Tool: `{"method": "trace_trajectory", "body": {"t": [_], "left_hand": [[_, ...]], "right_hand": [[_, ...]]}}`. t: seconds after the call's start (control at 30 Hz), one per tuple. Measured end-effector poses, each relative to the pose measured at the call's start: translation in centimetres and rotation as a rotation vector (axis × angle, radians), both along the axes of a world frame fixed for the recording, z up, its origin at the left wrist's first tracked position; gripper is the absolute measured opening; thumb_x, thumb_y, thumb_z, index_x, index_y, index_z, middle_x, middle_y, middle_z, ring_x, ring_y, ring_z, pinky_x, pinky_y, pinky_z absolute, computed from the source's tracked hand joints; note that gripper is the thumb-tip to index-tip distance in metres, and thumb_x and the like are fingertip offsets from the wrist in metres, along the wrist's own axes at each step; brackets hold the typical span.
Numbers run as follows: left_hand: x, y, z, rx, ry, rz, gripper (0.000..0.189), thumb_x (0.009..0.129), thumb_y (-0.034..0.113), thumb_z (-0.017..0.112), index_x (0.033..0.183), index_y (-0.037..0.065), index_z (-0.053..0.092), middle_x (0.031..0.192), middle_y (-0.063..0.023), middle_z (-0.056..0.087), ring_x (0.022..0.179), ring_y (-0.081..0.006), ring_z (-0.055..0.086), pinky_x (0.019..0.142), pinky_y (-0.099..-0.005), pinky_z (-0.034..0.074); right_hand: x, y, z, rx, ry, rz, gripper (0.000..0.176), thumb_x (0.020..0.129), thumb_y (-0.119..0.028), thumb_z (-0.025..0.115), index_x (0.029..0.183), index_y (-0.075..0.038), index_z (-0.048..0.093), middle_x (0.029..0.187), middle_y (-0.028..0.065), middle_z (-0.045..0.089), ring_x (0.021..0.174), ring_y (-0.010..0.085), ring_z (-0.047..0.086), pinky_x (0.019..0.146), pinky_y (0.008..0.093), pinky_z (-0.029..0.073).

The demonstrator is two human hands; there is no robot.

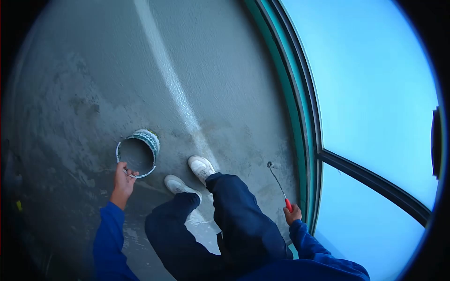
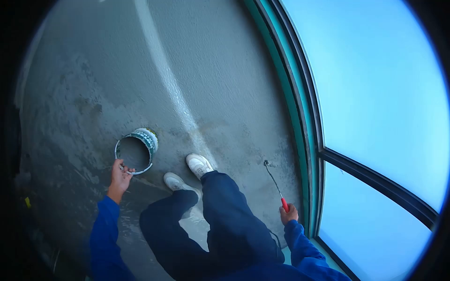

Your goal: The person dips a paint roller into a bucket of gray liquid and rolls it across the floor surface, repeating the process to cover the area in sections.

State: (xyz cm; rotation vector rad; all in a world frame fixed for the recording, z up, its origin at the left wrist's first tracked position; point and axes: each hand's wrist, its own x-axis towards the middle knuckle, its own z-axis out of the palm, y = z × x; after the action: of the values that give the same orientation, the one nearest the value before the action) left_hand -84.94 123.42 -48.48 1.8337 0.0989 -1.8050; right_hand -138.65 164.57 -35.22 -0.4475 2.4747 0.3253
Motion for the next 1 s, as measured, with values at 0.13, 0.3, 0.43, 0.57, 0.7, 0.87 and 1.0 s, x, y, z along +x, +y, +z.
{"method": "trace_trajectory", "body": {"t": [0.13, 0.3, 0.43, 0.57, 0.7, 0.87, 1.0], "left_hand": [[-0.2, -0.8, -0.9, 0.09, -0.093, 0.019, 0.019, 0.086, 0.023, 0.063, 0.082, 0.013, 0.047, 0.064, -0.0024, 0.042, 0.061, -0.0213, 0.048, 0.069, -0.0404, 0.048], [-1.8, -1.8, -2.5, 0.094, -0.14, 0.066, 0.022, 0.082, 0.021, 0.068, 0.081, 0.012, 0.048, 0.066, -0.004, 0.042, 0.06, -0.0196, 0.045, 0.059, -0.0395, 0.046], [-3.4, -1.6, -0.3, 0.047, -0.221, 0.013, 0.024, 0.079, 0.022, 0.072, 0.084, 0.01, 0.052, 0.07, -0.0044, 0.043, 0.057, -0.0192, 0.045, 0.058, -0.0373, 0.045], [-5.8, -2.3, 6.6, 0.09, -0.294, -0.195, 0.025, 0.078, 0.023, 0.072, 0.086, 0.008, 0.054, 0.068, -0.0061, 0.046, 0.058, -0.0212, 0.05, 0.056, -0.0379, 0.045], [-6.7, -1.8, 9.9, 0.064, -0.23, -0.481, 0.025, 0.077, 0.025, 0.071, 0.085, 0.007, 0.056, 0.067, -0.0058, 0.047, 0.058, -0.0215, 0.052, 0.055, -0.0372, 0.044], [-8.1, 1.8, 10.7, -0.153, -0.177, -0.804, 0.029, 0.079, 0.032, 0.07, 0.091, 0.008, 0.059, 0.066, -0.005, 0.046, 0.058, -0.0204, 0.053, 0.056, -0.0374, 0.044], [-13.6, 5.6, 14.5, -0.078, -0.212, -1.035, 0.023, 0.08, 0.029, 0.068, 0.083, 0.01, 0.056, 0.063, -0.0022, 0.043, 0.054, -0.0164, 0.045, 0.053, -0.0338, 0.043]], "right_hand": [[3.7, 5.0, 6.9, 0.045, -0.093, -0.212, 0.041, 0.077, -0.038, 0.07, 0.103, -0.006, 0.065, 0.096, 0.0186, 0.068, 0.093, 0.0356, 0.065, 0.083, 0.0446, 0.05], [9.2, 13.7, 14.4, -0.118, -0.057, -0.312, 0.035, 0.078, -0.028, 0.071, 0.094, 0.002, 0.065, 0.081, 0.0184, 0.067, 0.077, 0.0324, 0.065, 0.073, 0.0438, 0.05], [15.2, 22.0, 17.3, -0.138, -0.027, -0.422, 0.033, 0.079, -0.028, 0.071, 0.09, 0.002, 0.064, 0.072, 0.0117, 0.063, 0.064, 0.0212, 0.061, 0.06, 0.038, 0.049], [25.0, 27.4, 18.2, -0.145, -0.021, -0.653, 0.032, 0.081, -0.029, 0.07, 0.087, 0.002, 0.063, 0.065, 0.0082, 0.06, 0.055, 0.0164, 0.056, 0.052, 0.0349, 0.045], [34.2, 27.8, 21.2, -0.133, 0.001, -0.921, 0.035, 0.082, -0.031, 0.068, 0.087, 0.004, 0.062, 0.064, 0.0092, 0.06, 0.059, 0.0208, 0.059, 0.06, 0.0393, 0.049], [45.5, 31.7, 19.9, -0.264, 0.11, -1.176, 0.038, 0.085, -0.034, 0.069, 0.087, 0.003, 0.062, 0.069, 0.0146, 0.062, 0.063, 0.0262, 0.061, 0.061, 0.0419, 0.049], [49.9, 28.4, 25.0, -0.004, 0.192, -1.241, 0.041, 0.085, -0.038, 0.066, 0.093, 0.002, 0.066, 0.088, 0.0219, 0.067, 0.086, 0.0353, 0.066, 0.078, 0.0454, 0.05]]}}
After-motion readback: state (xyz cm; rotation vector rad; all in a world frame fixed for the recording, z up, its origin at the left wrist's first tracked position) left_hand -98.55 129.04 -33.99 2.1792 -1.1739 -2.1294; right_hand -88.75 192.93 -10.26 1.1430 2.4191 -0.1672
